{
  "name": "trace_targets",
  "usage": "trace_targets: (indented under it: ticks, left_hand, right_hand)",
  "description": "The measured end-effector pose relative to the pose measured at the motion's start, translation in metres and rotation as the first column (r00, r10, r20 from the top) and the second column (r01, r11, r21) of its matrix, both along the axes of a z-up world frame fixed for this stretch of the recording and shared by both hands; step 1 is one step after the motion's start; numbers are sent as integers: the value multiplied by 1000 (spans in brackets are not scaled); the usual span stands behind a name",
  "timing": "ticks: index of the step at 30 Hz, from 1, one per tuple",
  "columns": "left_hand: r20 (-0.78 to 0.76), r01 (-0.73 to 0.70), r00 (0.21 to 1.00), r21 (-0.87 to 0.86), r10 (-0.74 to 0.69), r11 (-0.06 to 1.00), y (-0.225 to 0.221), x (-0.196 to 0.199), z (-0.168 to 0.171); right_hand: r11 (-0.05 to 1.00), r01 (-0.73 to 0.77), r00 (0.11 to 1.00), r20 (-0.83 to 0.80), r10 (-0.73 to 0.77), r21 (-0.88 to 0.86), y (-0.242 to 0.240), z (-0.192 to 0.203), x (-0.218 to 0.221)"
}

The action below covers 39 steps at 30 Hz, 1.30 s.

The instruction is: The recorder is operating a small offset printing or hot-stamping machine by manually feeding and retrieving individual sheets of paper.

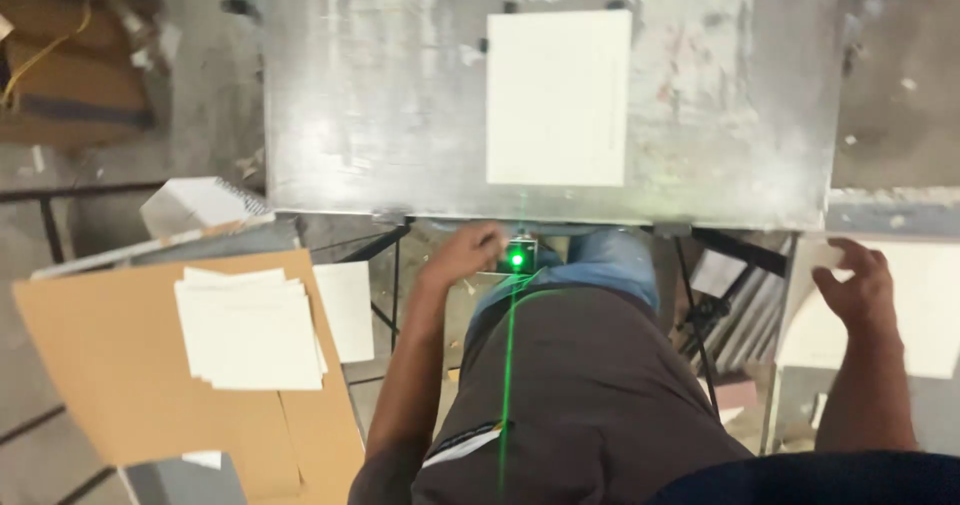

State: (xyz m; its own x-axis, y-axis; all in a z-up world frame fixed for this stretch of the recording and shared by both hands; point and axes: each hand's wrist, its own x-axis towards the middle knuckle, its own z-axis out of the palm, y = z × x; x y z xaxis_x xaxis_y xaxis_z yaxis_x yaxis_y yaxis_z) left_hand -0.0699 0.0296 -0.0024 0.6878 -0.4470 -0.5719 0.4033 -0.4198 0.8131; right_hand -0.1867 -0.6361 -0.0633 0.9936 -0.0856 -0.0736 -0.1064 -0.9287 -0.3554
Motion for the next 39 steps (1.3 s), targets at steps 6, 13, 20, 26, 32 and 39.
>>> trace_targets:
  ticks: [6,13,20,26,32,39]
  left_hand:
    - [726,-193,671,364,-148,911,-58,64,23]
    - [502,38,604,758,-619,651,-99,52,3]
    - [449,120,581,778,-679,616,-87,3,22]
    - [548,82,473,752,-690,654,-50,-20,11]
    - [762,-141,421,591,-492,794,36,-12,107]
    - [894,-741,335,445,-297,503,186,-85,176]
  right_hand:
    - [991,126,988,-96,-122,40,-1,2,4]
    - [987,145,986,-95,-138,64,8,7,7]
    - [952,302,950,-102,-295,58,25,21,5]
    - [881,471,866,214,-452,-46,0,-8,-8]
    - [989,33,844,533,48,-141,74,69,84]
    - [996,-63,991,123,55,65,294,109,187]
